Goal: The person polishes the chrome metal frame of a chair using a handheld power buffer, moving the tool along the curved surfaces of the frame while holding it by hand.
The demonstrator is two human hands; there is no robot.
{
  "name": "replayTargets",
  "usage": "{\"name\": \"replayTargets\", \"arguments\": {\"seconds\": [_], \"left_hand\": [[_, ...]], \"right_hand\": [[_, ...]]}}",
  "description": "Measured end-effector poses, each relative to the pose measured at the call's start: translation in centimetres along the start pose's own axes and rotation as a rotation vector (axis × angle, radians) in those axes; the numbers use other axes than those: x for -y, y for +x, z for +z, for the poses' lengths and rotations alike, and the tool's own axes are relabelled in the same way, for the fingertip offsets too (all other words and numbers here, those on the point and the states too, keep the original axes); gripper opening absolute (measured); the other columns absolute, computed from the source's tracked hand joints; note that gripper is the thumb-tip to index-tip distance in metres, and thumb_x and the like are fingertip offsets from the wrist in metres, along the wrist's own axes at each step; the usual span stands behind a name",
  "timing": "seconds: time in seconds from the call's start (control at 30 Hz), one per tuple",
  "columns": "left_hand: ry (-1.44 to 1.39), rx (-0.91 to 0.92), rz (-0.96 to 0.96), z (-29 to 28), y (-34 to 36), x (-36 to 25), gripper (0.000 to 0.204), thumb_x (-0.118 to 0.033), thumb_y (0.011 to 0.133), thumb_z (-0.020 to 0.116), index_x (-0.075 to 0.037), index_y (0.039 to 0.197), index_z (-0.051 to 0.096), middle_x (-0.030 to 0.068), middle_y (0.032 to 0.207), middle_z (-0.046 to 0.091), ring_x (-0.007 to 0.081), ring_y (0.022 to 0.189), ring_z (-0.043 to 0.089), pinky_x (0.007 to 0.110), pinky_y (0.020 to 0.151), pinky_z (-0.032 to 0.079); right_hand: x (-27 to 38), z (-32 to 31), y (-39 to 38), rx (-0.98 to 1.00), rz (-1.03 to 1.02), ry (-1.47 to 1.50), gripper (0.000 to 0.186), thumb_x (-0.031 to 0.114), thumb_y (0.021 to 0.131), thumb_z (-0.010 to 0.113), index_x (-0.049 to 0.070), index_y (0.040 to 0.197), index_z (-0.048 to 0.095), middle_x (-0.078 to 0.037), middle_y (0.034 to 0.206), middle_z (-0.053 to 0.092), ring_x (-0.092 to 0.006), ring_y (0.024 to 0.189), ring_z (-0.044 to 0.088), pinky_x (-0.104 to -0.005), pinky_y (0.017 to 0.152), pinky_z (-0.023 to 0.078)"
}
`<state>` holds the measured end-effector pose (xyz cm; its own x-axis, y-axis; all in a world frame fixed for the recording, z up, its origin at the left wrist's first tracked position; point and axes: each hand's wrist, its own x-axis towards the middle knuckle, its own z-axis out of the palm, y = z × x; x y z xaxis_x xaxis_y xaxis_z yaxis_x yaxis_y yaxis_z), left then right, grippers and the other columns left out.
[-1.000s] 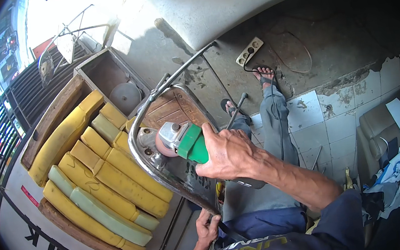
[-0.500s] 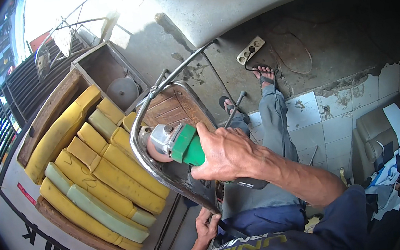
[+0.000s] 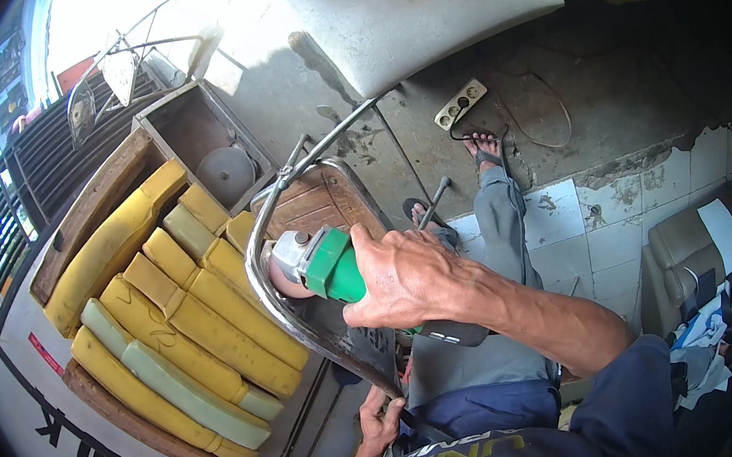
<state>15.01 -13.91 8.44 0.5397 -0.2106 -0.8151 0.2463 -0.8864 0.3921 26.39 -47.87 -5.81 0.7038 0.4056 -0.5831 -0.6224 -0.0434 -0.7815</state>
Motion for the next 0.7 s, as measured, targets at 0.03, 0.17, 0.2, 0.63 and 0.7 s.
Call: {"name": "replayTargets", "arguments": {"seconds": [0.03,0.17,0.2,0.63,0.7], "left_hand": [[0.008,0.004,0.003,0.0,0.3,0.0,0.016,-0.003,0.091,0.071,0.005,0.105,0.068,0.0199,0.115,0.067,0.0349,0.111,0.065,0.038,0.1,0.047],[0.023,-0.002,0.057,-0.1,0.7,-0.2,0.013,-0.001,0.091,0.071,0.004,0.101,0.066,0.0175,0.105,0.066,0.0337,0.1,0.064,0.036,0.093,0.049],[0.017,-0.004,0.07,-0.1,0.8,-0.1,0.013,0.0,0.09,0.07,0.004,0.101,0.066,0.0174,0.105,0.065,0.0334,0.099,0.064,0.036,0.093,0.049],[-0.008,-0.05,0.035,0.1,0.7,-0.3,0.017,-0.006,0.093,0.071,0.006,0.103,0.066,0.0161,0.106,0.066,0.0305,0.102,0.064,0.036,0.094,0.049],[0.012,-0.07,0.069,0.3,0.9,-0.3,0.017,-0.006,0.092,0.071,0.006,0.104,0.066,0.0162,0.105,0.066,0.0307,0.101,0.063,0.036,0.093,0.049]], "right_hand": [[0.5,-0.3,-0.1,0.024,0.017,0.009,0.073,0.036,0.075,0.069,-0.018,0.119,0.048,-0.038,0.086,0.07,-0.0519,0.088,0.073,-0.0562,0.086,0.058],[0.3,-0.9,2.1,0.011,0.077,-0.027,0.077,0.04,0.073,0.071,-0.017,0.121,0.05,-0.038,0.094,0.071,-0.0521,0.093,0.073,-0.0544,0.089,0.058],[0.2,-1.1,2.4,0.017,0.06,-0.027,0.078,0.04,0.073,0.071,-0.018,0.122,0.051,-0.038,0.095,0.071,-0.0513,0.094,0.073,-0.0537,0.089,0.058],[1.7,-3.5,4.9,0.135,0.065,-0.032,0.073,0.045,0.071,0.077,-0.015,0.109,0.063,-0.034,0.094,0.072,-0.0437,0.088,0.075,-0.0465,0.079,0.059],[0.4,-2.6,5.9,0.068,0.089,-0.026,0.074,0.045,0.07,0.077,-0.015,0.11,0.062,-0.033,0.093,0.072,-0.0438,0.088,0.075,-0.0467,0.079,0.059]]}}
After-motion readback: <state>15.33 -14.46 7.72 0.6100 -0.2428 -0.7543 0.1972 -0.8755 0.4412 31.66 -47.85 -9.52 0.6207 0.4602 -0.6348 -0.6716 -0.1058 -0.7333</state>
